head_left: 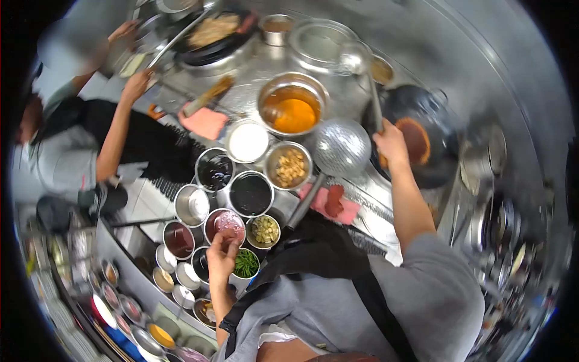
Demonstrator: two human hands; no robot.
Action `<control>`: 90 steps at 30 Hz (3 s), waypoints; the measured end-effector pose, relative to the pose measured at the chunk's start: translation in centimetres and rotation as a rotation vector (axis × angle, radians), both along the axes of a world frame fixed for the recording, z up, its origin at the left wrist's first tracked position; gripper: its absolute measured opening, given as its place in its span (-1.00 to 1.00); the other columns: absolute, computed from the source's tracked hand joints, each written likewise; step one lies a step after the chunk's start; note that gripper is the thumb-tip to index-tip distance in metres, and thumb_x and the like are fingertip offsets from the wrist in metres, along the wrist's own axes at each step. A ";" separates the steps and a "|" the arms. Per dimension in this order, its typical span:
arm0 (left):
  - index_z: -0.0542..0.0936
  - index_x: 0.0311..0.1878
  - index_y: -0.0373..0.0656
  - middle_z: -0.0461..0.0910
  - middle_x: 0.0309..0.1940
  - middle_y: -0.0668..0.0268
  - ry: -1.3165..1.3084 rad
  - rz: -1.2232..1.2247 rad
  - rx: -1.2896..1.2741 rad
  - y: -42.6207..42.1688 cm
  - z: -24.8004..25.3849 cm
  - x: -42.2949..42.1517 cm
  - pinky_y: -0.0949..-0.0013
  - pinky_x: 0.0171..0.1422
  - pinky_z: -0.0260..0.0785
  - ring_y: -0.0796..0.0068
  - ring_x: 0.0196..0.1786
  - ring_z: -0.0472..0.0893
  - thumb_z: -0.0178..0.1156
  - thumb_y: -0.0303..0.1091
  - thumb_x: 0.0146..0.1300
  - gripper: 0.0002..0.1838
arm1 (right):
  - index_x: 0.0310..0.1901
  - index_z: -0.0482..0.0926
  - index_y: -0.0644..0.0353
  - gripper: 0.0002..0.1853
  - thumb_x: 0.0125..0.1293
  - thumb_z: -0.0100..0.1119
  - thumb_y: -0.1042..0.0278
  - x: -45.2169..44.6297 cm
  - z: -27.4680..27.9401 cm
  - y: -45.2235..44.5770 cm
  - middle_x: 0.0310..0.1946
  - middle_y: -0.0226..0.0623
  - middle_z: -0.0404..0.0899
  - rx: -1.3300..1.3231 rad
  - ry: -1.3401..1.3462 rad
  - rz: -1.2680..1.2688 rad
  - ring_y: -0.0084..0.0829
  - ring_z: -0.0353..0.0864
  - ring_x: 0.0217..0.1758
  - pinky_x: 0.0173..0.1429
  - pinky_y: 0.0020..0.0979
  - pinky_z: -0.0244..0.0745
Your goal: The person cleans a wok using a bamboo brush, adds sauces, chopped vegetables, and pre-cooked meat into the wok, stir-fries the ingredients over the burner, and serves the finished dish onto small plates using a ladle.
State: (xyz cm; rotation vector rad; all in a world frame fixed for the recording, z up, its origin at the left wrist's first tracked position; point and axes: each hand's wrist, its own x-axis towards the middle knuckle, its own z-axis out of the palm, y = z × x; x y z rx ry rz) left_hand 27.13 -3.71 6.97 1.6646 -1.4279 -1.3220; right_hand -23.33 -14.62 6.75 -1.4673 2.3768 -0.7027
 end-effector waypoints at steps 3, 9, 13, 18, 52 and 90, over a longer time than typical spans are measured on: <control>0.48 -0.04 -0.30 0.61 -0.28 0.29 0.040 -0.010 -0.023 -1.5 1.0 -0.4 0.48 -0.15 0.46 0.52 -0.22 0.62 0.15 -0.60 0.22 -0.77 | 0.12 0.39 0.40 -0.46 0.04 0.12 0.42 -0.3 -1.8 -0.4 -0.23 0.22 0.59 0.031 0.210 -0.020 0.09 0.58 -0.08 0.04 -0.03 0.47; 0.51 -0.10 -0.31 0.63 -0.31 0.26 -0.043 -0.005 -0.048 -1.6 3.5 -2.1 0.49 -0.16 0.47 0.51 -0.24 0.64 0.16 -0.61 0.20 -0.81 | -0.20 0.51 0.37 -0.74 0.05 0.08 0.45 -2.5 0.7 -14.5 -0.44 0.10 0.60 -0.165 -0.003 -0.163 0.00 0.65 -0.32 -0.18 -0.13 0.56; 0.53 -0.15 -0.29 0.68 -0.36 0.16 -0.072 0.071 -0.055 0.9 2.6 -2.9 0.47 -0.20 0.48 0.49 -0.29 0.67 0.23 -0.56 0.15 -0.81 | -0.56 0.53 0.26 -0.91 0.05 0.12 0.51 -5.8 2.0 -23.1 -0.67 -0.21 0.54 -0.323 -1.137 -0.129 -0.34 0.50 -0.72 -0.67 -0.33 0.44; 0.55 -0.15 -0.25 0.67 -0.39 0.15 -0.035 0.130 0.043 4.4 1.1 -3.2 0.40 -0.28 0.49 0.45 -0.31 0.68 0.25 -0.51 0.13 -0.80 | -0.51 0.50 0.31 -0.95 0.05 0.10 0.56 -3.8 2.3 -24.5 -0.67 -0.20 0.48 -0.307 -1.332 -0.179 -0.35 0.48 -0.71 -0.68 -0.37 0.38; 0.61 -0.16 -0.33 0.67 -0.42 0.02 -0.111 0.070 0.064 -17.1 -8.8 -2.9 0.27 -0.11 0.53 0.21 -0.36 0.71 0.14 -0.35 0.05 -0.69 | 0.37 0.16 0.34 -0.30 0.15 0.12 0.62 20.7 3.1 12.5 -0.38 -0.33 0.51 0.102 -1.034 0.296 -0.58 0.41 -0.64 -0.54 -0.55 0.34; 0.44 -0.11 -0.53 0.59 -0.27 -0.04 0.557 0.481 0.259 -23.0 -18.0 -7.2 0.37 -0.57 0.53 0.22 -0.49 0.68 -0.09 -0.71 0.10 -0.73 | 0.42 0.07 0.01 -0.29 0.23 0.03 0.48 20.9 1.3 13.7 -0.41 0.13 0.57 0.325 0.110 0.564 0.11 0.57 -0.40 -0.28 -0.05 0.44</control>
